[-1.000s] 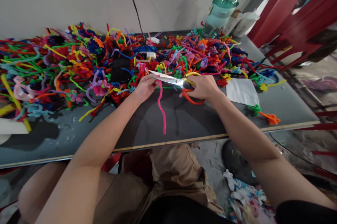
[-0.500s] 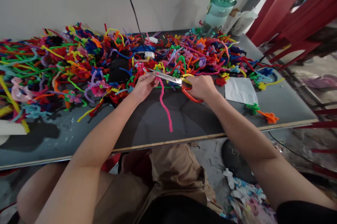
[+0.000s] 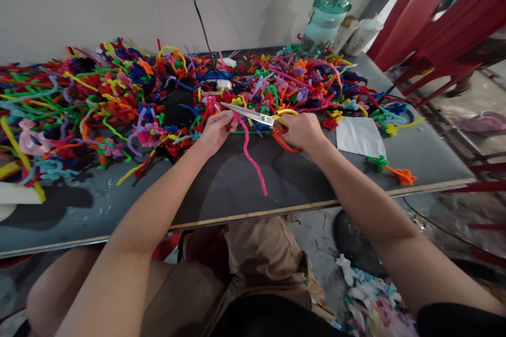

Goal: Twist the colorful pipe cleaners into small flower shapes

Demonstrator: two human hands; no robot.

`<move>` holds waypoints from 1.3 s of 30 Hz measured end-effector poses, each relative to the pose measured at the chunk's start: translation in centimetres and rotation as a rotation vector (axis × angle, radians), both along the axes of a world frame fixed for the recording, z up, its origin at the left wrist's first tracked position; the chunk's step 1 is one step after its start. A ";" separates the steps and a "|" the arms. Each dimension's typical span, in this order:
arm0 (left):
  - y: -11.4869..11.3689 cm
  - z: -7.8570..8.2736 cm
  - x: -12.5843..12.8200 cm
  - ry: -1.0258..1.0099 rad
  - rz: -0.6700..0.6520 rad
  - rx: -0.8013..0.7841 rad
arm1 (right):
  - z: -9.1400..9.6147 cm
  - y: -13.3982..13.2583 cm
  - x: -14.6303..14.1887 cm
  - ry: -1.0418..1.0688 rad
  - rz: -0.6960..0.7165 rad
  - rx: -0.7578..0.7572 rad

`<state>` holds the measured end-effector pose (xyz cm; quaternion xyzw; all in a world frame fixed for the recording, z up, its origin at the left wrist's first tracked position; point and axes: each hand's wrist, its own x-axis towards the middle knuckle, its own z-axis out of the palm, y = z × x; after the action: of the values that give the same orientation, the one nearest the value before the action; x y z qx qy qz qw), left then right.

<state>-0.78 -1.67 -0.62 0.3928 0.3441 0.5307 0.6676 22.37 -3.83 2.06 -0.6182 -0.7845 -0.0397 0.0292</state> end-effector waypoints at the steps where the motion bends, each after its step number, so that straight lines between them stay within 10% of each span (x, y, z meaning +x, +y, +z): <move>1: 0.0 0.1 0.0 0.005 0.003 -0.005 | -0.1 0.1 0.2 0.009 -0.026 0.047; 19: 0.0 0.2 0.4 0.087 0.089 0.035 | -0.7 3.3 4.8 0.378 -0.527 0.371; 39: 0.1 0.3 0.3 0.085 0.090 -0.011 | -0.4 3.0 6.8 0.350 -0.412 0.342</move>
<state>-0.49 -1.59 -0.33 0.3954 0.3923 0.5411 0.6301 29.16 -0.79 1.68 -0.7476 -0.6078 -0.0693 0.2584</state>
